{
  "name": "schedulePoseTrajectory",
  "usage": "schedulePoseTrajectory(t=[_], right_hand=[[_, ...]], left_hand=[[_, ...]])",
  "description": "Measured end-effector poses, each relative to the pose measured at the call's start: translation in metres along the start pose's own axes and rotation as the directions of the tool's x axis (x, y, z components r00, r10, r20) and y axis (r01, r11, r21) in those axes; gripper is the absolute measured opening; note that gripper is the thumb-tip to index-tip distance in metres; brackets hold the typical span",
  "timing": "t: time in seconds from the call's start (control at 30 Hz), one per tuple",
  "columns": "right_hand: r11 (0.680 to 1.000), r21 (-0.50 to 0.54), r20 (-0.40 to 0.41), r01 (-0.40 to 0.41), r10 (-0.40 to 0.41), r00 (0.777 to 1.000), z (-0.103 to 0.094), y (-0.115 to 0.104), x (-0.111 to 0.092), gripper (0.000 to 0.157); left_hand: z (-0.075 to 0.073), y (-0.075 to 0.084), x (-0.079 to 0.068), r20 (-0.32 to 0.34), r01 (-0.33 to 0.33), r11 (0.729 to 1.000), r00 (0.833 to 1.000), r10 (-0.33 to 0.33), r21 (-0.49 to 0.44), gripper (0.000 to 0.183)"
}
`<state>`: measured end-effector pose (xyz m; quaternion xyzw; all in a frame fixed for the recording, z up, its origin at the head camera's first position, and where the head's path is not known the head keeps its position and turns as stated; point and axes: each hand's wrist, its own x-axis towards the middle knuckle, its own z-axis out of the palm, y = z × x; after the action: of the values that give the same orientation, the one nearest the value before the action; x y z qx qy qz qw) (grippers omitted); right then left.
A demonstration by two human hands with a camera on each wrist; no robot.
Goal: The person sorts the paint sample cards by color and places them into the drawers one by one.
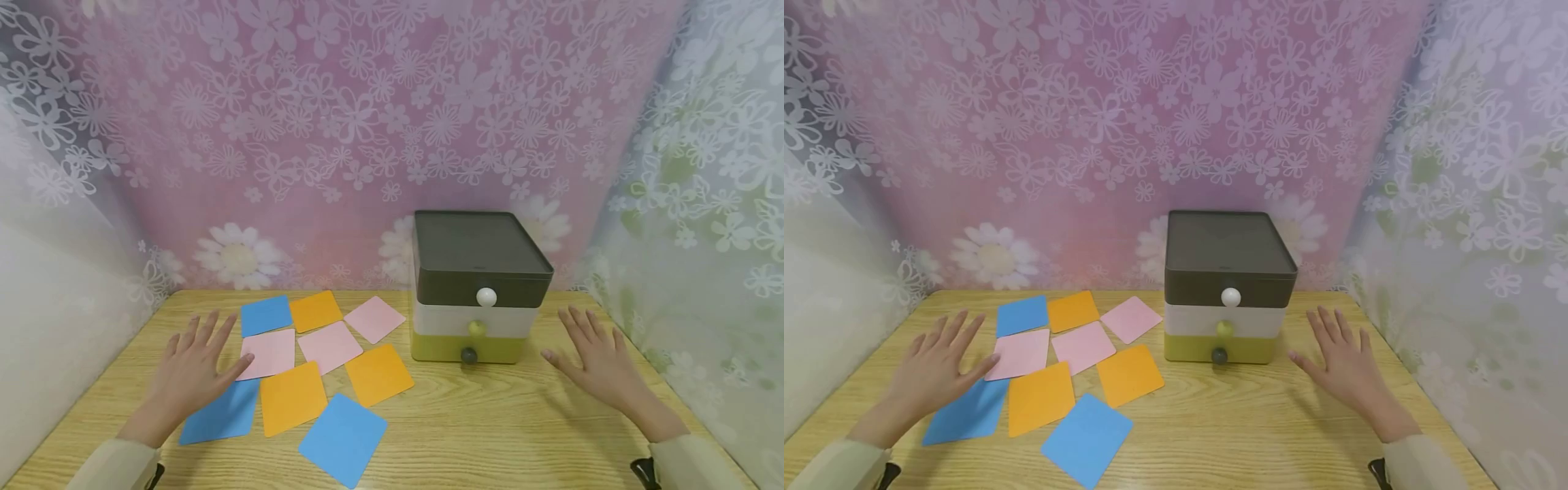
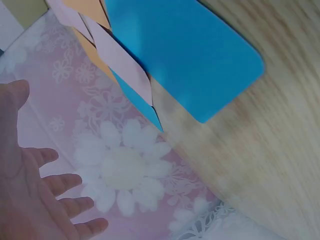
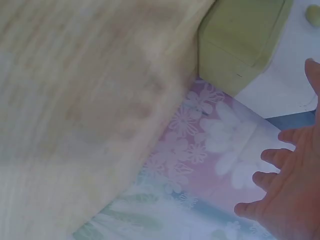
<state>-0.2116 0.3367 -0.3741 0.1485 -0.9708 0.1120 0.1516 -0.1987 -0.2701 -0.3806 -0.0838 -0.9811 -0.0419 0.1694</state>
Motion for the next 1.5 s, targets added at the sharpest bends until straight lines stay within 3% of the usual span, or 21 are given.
schedulePoseTrajectory(t=[0.37, 0.63, 0.9, 1.13, 1.37, 1.5], right_hand=[[0.997, 0.023, -0.116, 0.069, -0.066, 0.991, -0.031, -0.009, 0.026, 0.073], [0.992, 0.048, -0.205, 0.117, -0.105, 0.973, -0.052, -0.015, 0.049, 0.063], [0.990, 0.056, -0.249, 0.129, -0.111, 0.962, -0.070, -0.023, 0.072, 0.055], [0.987, 0.029, -0.235, 0.157, -0.146, 0.961, -0.080, -0.030, 0.091, 0.049], [0.986, 0.047, -0.162, 0.159, -0.150, 0.975, -0.083, -0.032, 0.110, 0.048], [0.982, 0.063, -0.118, 0.177, -0.169, 0.979, -0.082, -0.032, 0.120, 0.047]], left_hand=[[-0.010, 0.022, 0.017, -0.108, -0.113, 0.993, 0.988, 0.110, -0.017, 0.075], [-0.020, 0.043, 0.031, -0.219, -0.231, 0.972, 0.952, 0.215, -0.051, 0.067], [-0.028, 0.070, 0.040, -0.230, -0.310, 0.948, 0.930, 0.285, -0.076, 0.062], [-0.028, 0.098, 0.045, -0.225, -0.388, 0.915, 0.906, 0.357, -0.112, 0.056], [-0.027, 0.124, 0.051, -0.247, -0.455, 0.868, 0.880, 0.405, -0.200, 0.044], [-0.026, 0.136, 0.054, -0.229, -0.470, 0.854, 0.877, 0.423, -0.222, 0.042]])
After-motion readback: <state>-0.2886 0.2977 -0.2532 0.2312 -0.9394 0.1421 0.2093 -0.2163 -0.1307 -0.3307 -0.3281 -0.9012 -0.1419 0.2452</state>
